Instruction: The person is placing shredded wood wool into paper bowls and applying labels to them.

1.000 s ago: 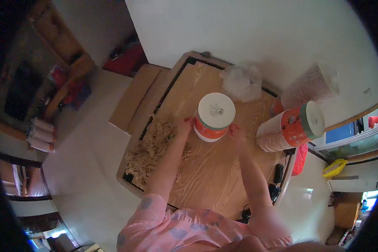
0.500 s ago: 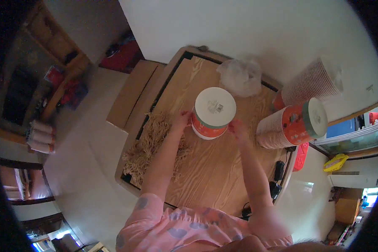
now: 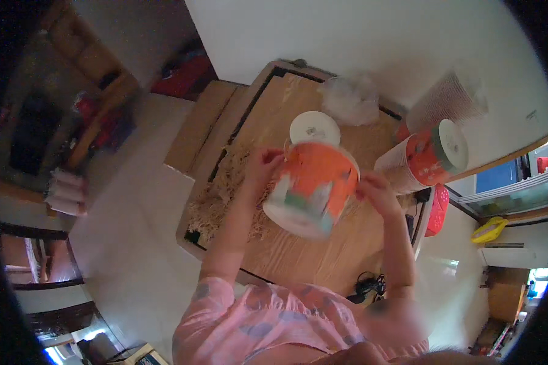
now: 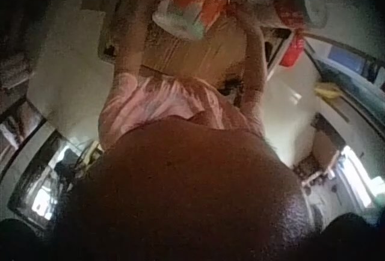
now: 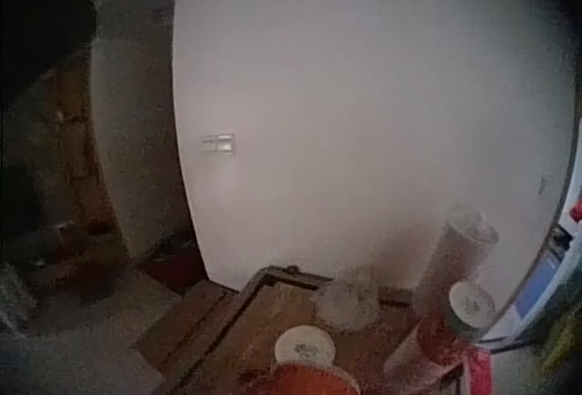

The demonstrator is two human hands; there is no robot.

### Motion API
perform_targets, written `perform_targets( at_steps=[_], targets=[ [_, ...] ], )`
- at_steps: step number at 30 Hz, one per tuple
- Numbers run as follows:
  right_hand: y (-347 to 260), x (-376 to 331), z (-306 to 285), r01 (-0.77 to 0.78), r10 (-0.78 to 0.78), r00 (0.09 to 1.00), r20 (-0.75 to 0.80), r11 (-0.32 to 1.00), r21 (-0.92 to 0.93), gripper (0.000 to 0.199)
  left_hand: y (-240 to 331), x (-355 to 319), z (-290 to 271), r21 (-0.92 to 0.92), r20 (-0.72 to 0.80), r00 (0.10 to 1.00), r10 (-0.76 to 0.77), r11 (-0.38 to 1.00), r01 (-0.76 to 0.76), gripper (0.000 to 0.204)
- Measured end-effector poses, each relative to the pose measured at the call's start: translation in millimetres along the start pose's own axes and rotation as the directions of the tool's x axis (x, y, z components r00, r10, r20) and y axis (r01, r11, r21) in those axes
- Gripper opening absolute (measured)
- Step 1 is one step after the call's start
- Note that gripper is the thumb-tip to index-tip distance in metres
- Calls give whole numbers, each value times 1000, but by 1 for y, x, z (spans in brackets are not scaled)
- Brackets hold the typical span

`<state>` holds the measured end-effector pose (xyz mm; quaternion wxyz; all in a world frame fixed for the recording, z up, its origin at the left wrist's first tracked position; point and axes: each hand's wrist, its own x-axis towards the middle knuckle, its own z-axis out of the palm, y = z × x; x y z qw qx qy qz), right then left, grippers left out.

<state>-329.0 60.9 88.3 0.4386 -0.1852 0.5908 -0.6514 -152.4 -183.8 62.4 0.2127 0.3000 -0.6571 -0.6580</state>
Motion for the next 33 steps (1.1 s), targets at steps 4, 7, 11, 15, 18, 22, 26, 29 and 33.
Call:
perform_targets(
  at_steps=[4, 7, 11, 15, 18, 22, 26, 29, 33],
  targets=[
    [25, -66, 16, 316, -61, 916, 397, 719, -619, 8, -82, -29, -35, 107, -137, 991, -7, 994, 22, 13],
    [70, -105, 34, 384, -107, 910, 400, 583, -716, 12, -111, -61, -57, 403, -181, 981, 63, 915, 15, 14],
    [99, -128, 34, 395, -105, 910, 400, 509, -765, 12, -104, -109, -63, 479, -265, 964, -2, 868, 133, 12],
    [105, -145, 31, 330, -14, 922, 386, 548, -768, 14, -118, -145, -68, 601, -277, 955, 110, 795, 83, 9],
    [104, -152, 26, 312, 73, 912, 403, 514, -799, 19, -125, -154, -62, 664, -167, 937, 306, 737, -122, 9],
    [51, -157, 53, 280, 118, 931, 346, 377, -883, 24, -141, -154, -52, 713, -240, 961, 138, 696, 78, 14],
    [16, -155, 83, 392, -18, 908, 419, 394, -832, 27, -155, -149, -54, 835, -309, 906, 288, 539, 113, 10],
    [16, -157, 106, 452, -131, 887, 442, 433, -780, 24, -163, -157, -69, 839, -267, 914, 305, 541, 65, 8],
    [44, -149, 126, 468, -99, 862, 497, 533, -705, 19, -141, -210, -51, 848, 15, 965, 260, 508, -150, 7]
  ],
)
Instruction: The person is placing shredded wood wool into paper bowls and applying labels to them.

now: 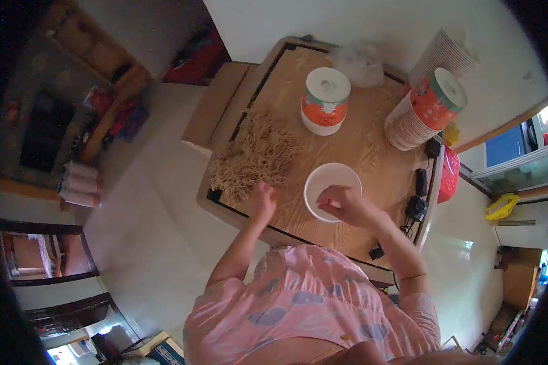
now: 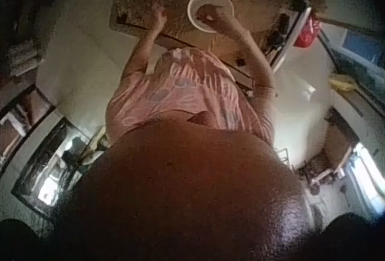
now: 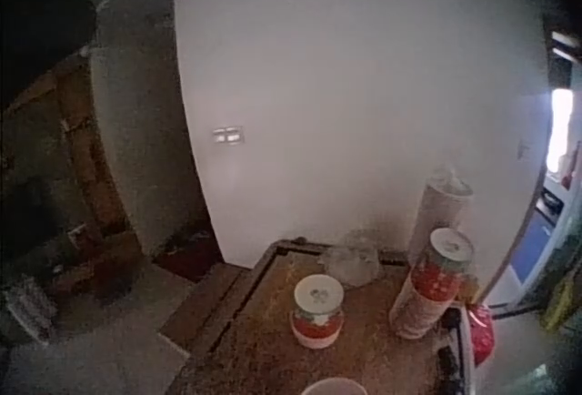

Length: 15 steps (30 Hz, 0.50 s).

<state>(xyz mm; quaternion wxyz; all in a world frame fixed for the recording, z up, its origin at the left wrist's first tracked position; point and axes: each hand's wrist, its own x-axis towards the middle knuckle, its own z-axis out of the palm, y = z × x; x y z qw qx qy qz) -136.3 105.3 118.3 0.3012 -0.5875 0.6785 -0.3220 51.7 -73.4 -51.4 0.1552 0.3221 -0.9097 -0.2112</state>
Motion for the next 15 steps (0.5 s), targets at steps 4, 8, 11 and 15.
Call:
perform_targets(
  at_steps=[4, 8, 11, 15],
  targets=[
    [34, 17, 73, -86, 79, 995, 68, 990, 115, 21, 51, -68, -15, -322, 428, 900, 84, 944, 66, 8],
    [7, 18, 116, -415, 347, 903, 251, 561, 716, 31, 77, -90, -37, -683, 451, 891, 52, 662, 307, 10],
    [11, 13, 141, -300, 194, 952, 238, 434, 849, 37, 91, -70, -69, -849, 151, 957, -247, 464, 254, 8],
    [-9, 14, 144, -43, 143, 990, 0, 297, 954, 32, 92, -39, -116, -879, 237, 912, -334, 327, 348, 8]
  ],
)
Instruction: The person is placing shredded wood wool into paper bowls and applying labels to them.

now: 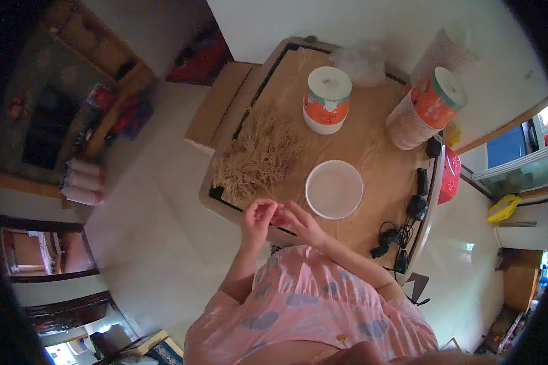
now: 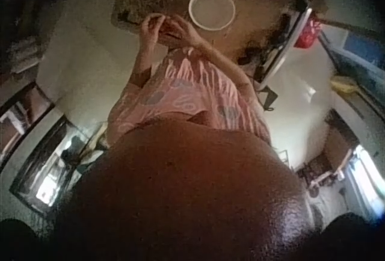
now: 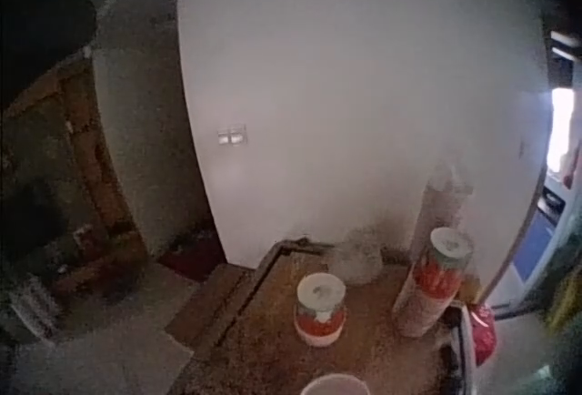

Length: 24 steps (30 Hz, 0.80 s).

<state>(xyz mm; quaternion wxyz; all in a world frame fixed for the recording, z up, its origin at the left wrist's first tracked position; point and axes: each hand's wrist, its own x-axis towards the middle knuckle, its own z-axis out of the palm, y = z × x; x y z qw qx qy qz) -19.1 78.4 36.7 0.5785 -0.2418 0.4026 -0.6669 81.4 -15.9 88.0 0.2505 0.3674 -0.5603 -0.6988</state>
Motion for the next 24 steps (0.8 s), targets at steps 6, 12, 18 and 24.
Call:
perform_targets(
  at_steps=[6, 12, 18, 24],
  targets=[
    [-30, 11, -9, 66, -153, 985, -82, 764, -642, 17, -4, 14, 7, 40, -62, 947, 314, 949, -312, 11],
    [-90, 14, 7, 135, -193, 978, -85, 884, -448, 17, -8, 20, 23, -314, 407, 885, 223, 945, -94, 30],
    [-154, -23, -2, 234, -446, 826, -343, 827, -511, 20, -122, 70, -10, 313, 307, 938, 160, 914, -258, 19],
    [-217, -110, 23, 353, -453, 378, -807, 877, -327, 17, -124, 91, -45, 604, 198, 972, 123, 766, -220, 21]
  ],
)
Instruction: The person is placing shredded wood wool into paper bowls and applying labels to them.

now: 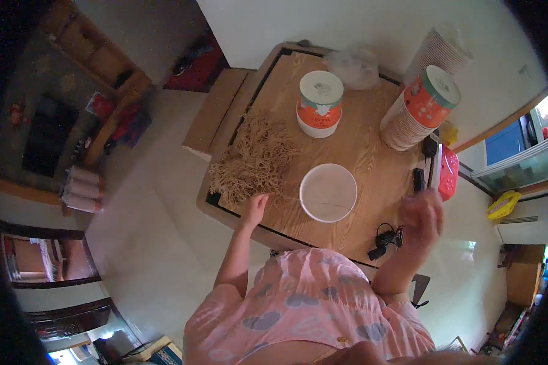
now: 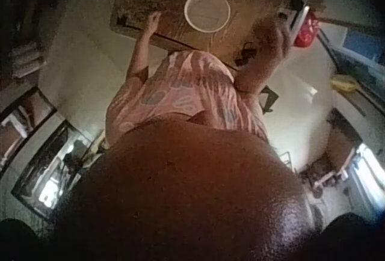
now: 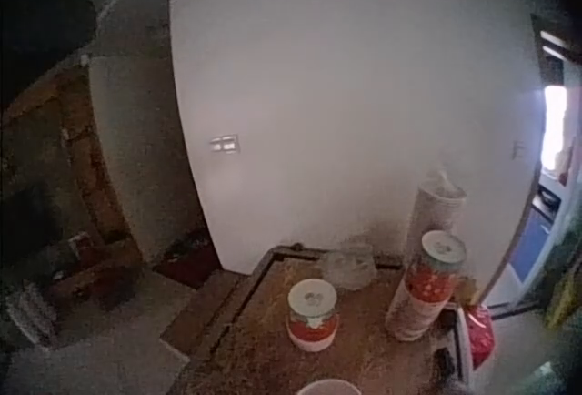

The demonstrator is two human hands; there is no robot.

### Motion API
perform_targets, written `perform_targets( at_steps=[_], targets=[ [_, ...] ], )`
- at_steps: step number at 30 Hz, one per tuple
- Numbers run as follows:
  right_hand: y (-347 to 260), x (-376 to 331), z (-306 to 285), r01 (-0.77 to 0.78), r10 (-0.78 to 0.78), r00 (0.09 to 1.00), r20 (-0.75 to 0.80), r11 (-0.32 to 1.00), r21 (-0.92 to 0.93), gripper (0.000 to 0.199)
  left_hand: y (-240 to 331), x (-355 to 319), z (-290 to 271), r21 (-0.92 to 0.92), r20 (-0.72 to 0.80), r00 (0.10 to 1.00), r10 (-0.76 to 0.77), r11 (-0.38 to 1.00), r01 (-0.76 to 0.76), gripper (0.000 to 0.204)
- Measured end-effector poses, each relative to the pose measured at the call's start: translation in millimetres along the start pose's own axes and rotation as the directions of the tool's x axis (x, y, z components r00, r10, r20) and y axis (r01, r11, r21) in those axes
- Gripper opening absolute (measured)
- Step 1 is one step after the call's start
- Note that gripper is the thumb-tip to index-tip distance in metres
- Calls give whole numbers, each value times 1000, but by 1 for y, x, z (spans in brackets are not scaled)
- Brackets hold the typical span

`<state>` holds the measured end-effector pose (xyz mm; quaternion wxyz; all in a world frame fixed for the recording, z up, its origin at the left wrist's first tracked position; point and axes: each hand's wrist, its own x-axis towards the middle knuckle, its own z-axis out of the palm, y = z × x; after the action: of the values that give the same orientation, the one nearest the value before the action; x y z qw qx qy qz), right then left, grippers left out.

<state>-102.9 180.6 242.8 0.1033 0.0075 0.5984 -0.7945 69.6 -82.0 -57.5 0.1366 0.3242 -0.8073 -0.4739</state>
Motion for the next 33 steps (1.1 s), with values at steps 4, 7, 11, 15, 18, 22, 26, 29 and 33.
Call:
perform_targets(
  at_steps=[4, 7, 11, 15, 18, 22, 26, 29, 33],
  targets=[
    [-1, 16, -56, 329, -404, 882, 244, 897, 296, 21, 2, 6, -1, 178, 69, 991, -114, 979, 100, 26],
    [14, 32, -61, 333, -340, 924, 176, 940, 69, 22, 51, 10, 20, -101, -8, 994, -105, 989, 104, 31],
    [46, 63, -54, 183, -138, 966, 219, 963, -197, 17, 76, 14, 54, -201, 102, 978, -182, 959, 200, 34],
    [62, 69, -66, 196, -155, 967, 203, 960, -199, 18, 59, 19, 65, 72, -110, 984, 140, 989, -132, 23],
    [61, 74, -72, 180, -165, 983, 76, 947, -268, 19, 107, 13, 45, -103, -24, 998, 64, 993, -66, 20],
    [67, 79, -73, 233, -217, 972, 87, 933, -274, 19, 129, 8, 28, -237, -82, 995, 61, 968, -79, 15],
    [74, 81, -74, 237, -198, 970, 143, 902, -360, 17, 160, 0, 11, -207, -259, 964, 67, 970, -123, 11],
    [75, 81, -74, 182, -144, 981, 133, 923, -340, 15, 159, 2, 13, -39, -506, 752, 423, 859, -510, 12],
    [73, 81, -71, 184, -145, 980, 138, 925, -333, 16, 168, -11, 0, 186, -422, 730, 538, 839, -511, 21]
  ],
)
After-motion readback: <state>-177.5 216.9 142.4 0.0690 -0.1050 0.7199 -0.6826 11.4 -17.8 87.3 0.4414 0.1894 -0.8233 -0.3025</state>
